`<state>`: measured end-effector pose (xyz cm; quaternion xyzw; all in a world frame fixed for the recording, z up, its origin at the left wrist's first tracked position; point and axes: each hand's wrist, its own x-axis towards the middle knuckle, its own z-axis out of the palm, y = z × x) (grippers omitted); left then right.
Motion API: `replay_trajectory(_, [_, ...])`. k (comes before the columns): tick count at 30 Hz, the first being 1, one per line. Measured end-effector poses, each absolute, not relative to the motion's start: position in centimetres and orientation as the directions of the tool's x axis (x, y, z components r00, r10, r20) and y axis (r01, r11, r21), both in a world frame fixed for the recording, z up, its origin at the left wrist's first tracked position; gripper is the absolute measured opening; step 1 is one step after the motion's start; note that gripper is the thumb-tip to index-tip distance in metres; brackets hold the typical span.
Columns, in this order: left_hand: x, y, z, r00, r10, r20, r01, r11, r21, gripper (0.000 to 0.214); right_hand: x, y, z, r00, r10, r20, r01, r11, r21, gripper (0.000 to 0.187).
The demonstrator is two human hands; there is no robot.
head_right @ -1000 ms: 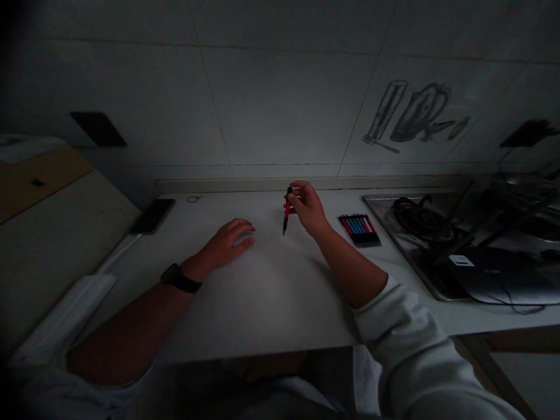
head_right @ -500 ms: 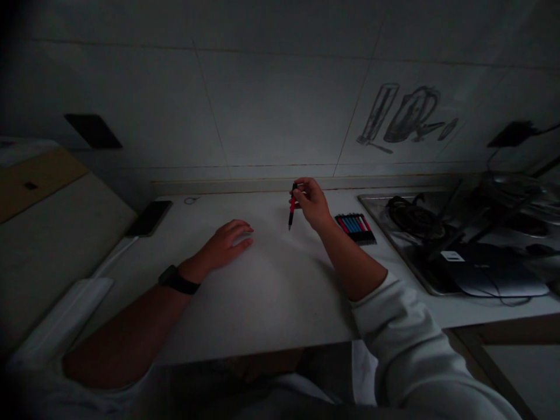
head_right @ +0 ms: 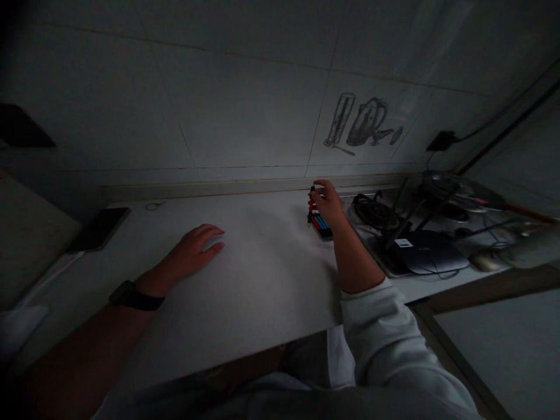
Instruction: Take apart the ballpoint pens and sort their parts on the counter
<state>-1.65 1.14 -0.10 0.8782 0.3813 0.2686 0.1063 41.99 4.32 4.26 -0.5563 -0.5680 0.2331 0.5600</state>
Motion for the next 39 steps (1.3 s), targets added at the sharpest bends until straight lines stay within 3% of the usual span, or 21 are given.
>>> replay_trajectory(4, [-1.8,1.3,-0.3,0.563,0.743,0.362,0.633,-0.669,0.39,0.038,42.7,4.2,3.7,0.119,0.963,0.241,0.587,0.128,-0.8,0.033])
replay_trajectory(9, [-1.9,1.4,-0.2,0.561,0.75,0.351,0.644,-0.662,0.384,0.038,42.5,4.0,3.3,0.018,0.989,0.149,0.883,0.054,-0.466,0.029])
replay_trajectory(14, [-2.0,1.3,-0.2,0.548,0.757,0.356,0.656,-0.653,0.379,0.039,42.2,4.1,3.0,-0.002,0.992,0.129,0.972,0.032,-0.231,0.032])
replay_trajectory(20, [-1.9,1.2,-0.1,0.544,0.767,0.34,0.666,-0.641,0.38,0.04,42.7,4.6,2.2,-0.014,0.997,0.072,0.996,0.02,-0.09,0.035])
replay_trajectory(24, [-1.9,1.2,0.0,0.539,0.767,0.347,0.666,-0.641,0.381,0.039,43.2,4.9,1.7,-0.033,0.996,0.086,0.999,0.036,-0.04,0.032])
replay_trajectory(39, [-2.1,1.3,-0.4,0.565,0.75,0.345,0.643,-0.662,0.386,0.036,43.6,4.9,1.4,-0.039,0.993,0.112,0.994,0.05,-0.095,0.03])
